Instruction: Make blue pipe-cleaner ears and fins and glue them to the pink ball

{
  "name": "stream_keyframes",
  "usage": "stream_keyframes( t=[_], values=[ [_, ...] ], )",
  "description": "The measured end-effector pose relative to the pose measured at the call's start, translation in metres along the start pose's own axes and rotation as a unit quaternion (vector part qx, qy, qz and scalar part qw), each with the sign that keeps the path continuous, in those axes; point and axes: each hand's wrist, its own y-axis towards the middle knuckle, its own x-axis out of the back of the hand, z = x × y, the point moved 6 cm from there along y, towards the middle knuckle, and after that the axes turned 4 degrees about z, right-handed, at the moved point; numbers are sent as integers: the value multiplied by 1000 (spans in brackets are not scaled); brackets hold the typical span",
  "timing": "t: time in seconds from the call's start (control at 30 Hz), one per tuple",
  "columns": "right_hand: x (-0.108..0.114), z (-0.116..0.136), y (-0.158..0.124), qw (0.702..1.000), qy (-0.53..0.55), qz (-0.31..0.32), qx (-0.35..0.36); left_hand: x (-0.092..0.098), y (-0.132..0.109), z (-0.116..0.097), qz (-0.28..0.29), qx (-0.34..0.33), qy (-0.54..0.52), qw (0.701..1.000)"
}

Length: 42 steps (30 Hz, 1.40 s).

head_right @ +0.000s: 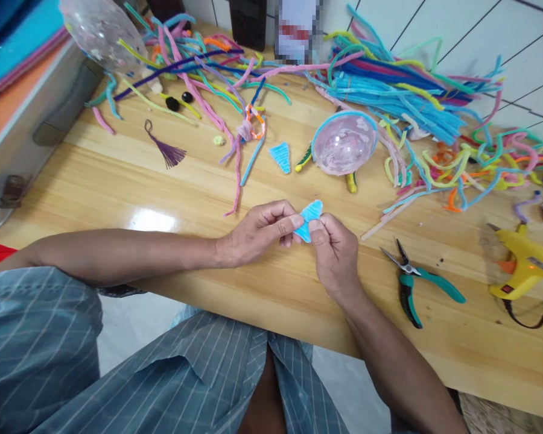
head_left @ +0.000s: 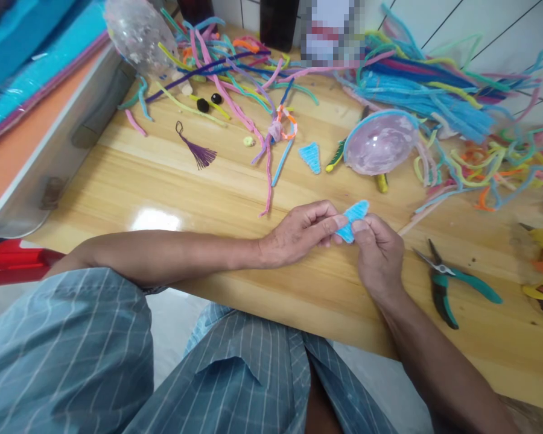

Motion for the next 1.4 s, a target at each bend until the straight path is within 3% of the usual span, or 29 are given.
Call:
stream_keyframes(
  t=[0.17, 0.4, 0.67, 0.93, 1.13, 1.4],
  values=[
    [0, 1, -1, 1000, -23, 0, -10, -2, -2, -6, 23, 4, 40, 999],
    [-4, 7, -1, 1000, -19, 8, 7, 4, 0, -12, 13, -8, 112, 994],
    [-6, 15, -7, 999, -16, -20, 48, -2, -3, -18, 10, -52, 97, 994],
    [-6, 14, -5, 999, -15, -25, 13, -2, -5, -16, 4, -32, 94, 995],
    [-13, 10, -2, 1000, 9, 27, -12, 0, -9, -8, -2, 27, 92, 995],
    [-15, 7, 1, 999, 26, -27, 10, 0, 0, -14, -37, -19, 134, 990]
  ],
)
